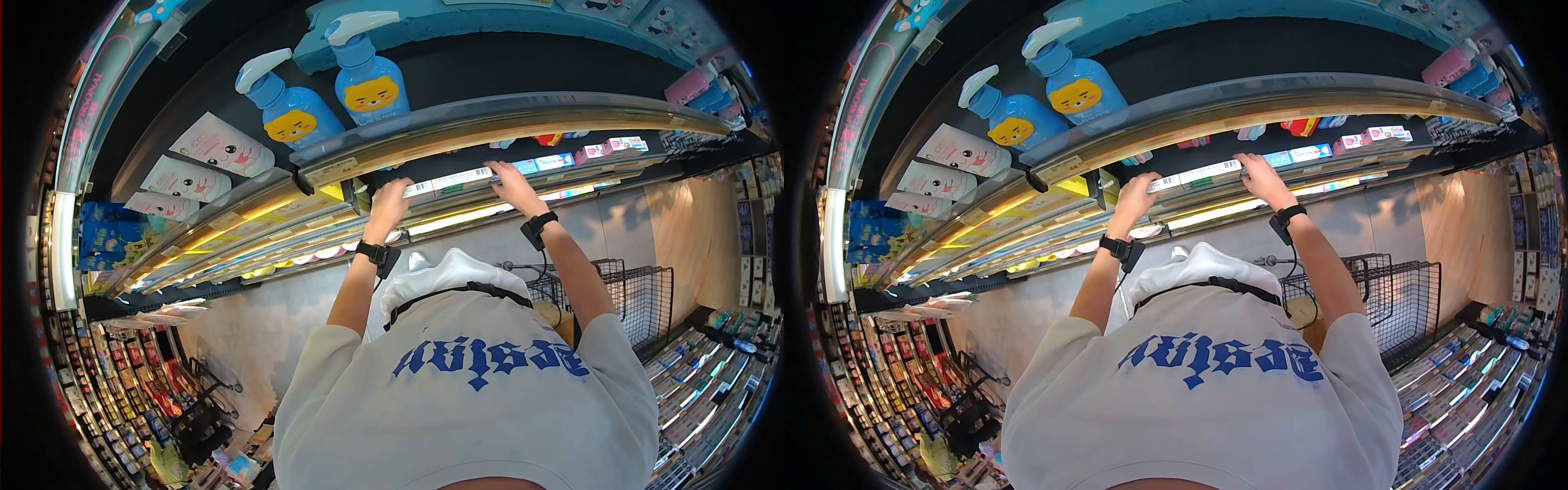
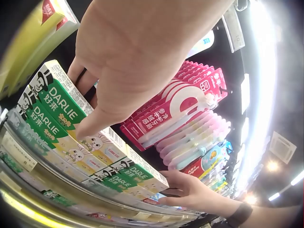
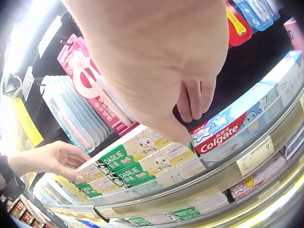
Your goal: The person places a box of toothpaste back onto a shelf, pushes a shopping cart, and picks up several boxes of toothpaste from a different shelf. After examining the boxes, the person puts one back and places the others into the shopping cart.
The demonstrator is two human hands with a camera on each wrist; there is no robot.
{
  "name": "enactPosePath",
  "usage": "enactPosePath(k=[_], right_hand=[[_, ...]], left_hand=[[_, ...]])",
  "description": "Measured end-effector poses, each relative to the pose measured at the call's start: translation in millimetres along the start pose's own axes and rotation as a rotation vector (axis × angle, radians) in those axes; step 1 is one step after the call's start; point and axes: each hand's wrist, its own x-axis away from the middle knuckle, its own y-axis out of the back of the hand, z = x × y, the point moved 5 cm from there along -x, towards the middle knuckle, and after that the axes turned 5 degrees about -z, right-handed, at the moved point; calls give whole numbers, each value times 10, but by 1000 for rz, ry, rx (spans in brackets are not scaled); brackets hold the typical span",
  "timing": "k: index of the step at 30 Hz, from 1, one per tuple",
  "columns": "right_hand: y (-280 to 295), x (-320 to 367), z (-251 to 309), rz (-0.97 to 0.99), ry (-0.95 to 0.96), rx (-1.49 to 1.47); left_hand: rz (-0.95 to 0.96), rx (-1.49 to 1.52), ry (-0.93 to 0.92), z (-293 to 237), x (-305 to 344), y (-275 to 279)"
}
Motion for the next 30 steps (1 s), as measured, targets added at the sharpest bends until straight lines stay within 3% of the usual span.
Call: enactPosePath(k=[2,30], right_hand=[[21,-3,45,-72,25,-41],[-28,-91,-35,-53,-5,-87]], left_hand=[[4,-1,3,-9,-2,6],[23,-10,-11,-52,-21,14]])
